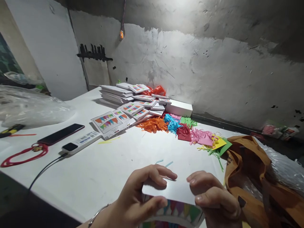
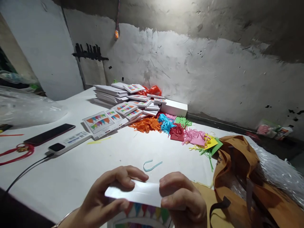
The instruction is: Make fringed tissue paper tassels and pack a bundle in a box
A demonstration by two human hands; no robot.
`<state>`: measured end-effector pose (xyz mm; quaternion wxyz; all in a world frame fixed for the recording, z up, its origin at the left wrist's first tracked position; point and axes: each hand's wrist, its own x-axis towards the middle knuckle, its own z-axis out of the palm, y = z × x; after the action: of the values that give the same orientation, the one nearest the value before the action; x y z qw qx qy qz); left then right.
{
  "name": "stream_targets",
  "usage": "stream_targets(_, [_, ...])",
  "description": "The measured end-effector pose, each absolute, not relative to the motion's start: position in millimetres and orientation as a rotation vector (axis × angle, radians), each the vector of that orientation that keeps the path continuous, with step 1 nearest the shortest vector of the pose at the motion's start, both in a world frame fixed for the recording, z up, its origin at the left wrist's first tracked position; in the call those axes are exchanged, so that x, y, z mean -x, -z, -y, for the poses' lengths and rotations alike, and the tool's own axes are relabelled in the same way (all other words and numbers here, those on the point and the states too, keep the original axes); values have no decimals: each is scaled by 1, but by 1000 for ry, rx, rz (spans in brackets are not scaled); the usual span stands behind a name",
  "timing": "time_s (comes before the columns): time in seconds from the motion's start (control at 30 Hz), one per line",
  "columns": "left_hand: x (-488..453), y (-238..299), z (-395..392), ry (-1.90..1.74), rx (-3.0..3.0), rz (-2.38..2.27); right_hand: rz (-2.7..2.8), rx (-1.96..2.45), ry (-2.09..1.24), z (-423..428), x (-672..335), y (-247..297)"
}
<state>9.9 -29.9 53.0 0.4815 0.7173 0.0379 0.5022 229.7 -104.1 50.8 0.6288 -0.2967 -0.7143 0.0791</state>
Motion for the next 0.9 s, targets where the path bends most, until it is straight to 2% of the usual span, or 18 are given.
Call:
stream_targets(0.13, [-16, -49, 28, -1237, -1815, -164, 1816, 845, 548, 111, -236, -66])
stream_targets(0.23, [-16, -49, 27, -1280, -1864, -147, 1959, 897, 856, 118, -244, -76])
stream_targets(0.5, [-16, -58, 34, -1129, -1877, -165, 2027, 1056, 1247, 119, -219, -80])
stream_targets(0.63, [-20, -57, 41, -995, -1771, -183, 2082, 1059, 1301, 116, -200, -75])
stream_targets(0.9, [-16, -54, 43, -1154, -1837, -194, 2339, 889, 1258, 105, -223, -85])
